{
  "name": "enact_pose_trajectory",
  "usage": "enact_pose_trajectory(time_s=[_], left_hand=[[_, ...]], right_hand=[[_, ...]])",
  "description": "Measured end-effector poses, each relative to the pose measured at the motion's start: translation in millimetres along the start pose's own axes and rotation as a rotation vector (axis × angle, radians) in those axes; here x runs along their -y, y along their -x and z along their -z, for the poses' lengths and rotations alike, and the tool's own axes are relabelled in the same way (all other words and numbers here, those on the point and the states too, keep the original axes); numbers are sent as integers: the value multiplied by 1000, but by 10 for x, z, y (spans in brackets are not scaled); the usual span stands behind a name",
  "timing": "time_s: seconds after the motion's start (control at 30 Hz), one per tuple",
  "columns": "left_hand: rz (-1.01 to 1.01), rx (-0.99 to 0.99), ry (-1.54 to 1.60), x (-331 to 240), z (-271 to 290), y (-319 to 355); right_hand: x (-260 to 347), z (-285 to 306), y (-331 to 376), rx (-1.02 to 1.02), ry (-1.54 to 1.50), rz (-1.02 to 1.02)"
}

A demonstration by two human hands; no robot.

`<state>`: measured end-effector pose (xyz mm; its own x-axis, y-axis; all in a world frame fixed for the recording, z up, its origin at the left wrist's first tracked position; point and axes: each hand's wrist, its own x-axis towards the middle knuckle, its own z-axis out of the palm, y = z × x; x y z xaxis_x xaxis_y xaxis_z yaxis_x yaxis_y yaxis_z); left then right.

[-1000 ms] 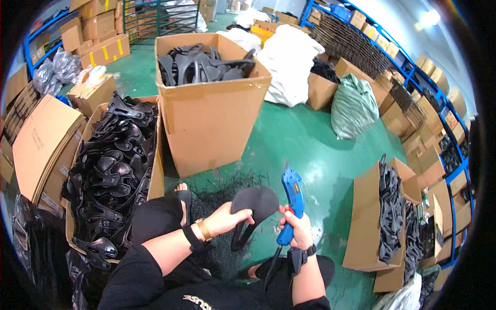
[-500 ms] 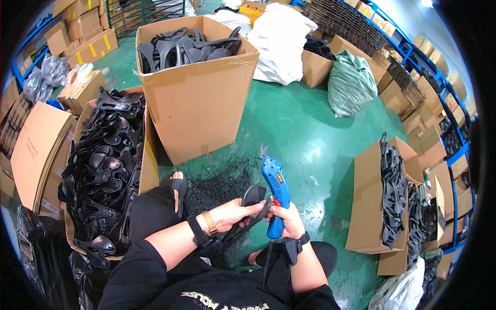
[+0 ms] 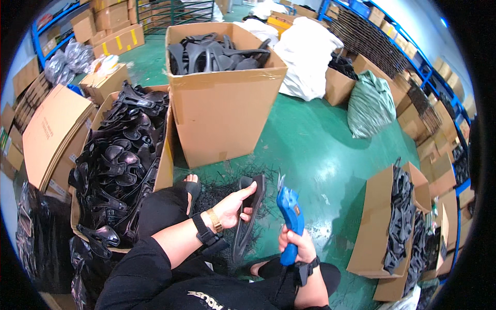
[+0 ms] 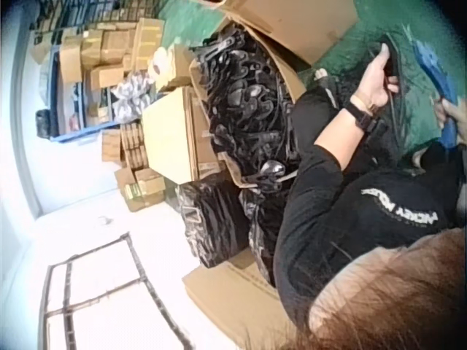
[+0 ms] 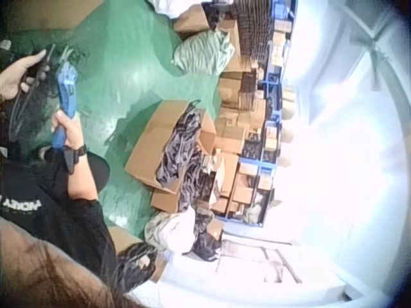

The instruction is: Trim excess plastic/rubber material from bicycle saddle components using an electric handheld cutter.

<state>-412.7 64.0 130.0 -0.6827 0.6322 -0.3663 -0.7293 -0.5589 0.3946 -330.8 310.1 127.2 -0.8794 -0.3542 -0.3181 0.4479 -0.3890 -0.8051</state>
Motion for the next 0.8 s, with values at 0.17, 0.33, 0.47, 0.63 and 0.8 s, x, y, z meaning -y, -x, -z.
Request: enact_pose_trajectory(time_s=[0.17, 0.33, 0.47, 0.63, 0.8], left_hand=[[-30, 0, -32, -80, 116, 41], [-2, 37, -66, -95, 49, 98], [-7, 16, -249, -38, 111, 79], [-87, 43, -635, 0, -72, 140], [-618, -123, -1264, 146, 61, 19]], right_hand=[[-12, -283, 75, 21, 18, -203], [13, -380, 83, 49, 5, -264], [36, -409, 60, 51, -29, -246], [48, -195, -58, 73, 33, 102], [303, -458, -77, -279, 100, 141]])
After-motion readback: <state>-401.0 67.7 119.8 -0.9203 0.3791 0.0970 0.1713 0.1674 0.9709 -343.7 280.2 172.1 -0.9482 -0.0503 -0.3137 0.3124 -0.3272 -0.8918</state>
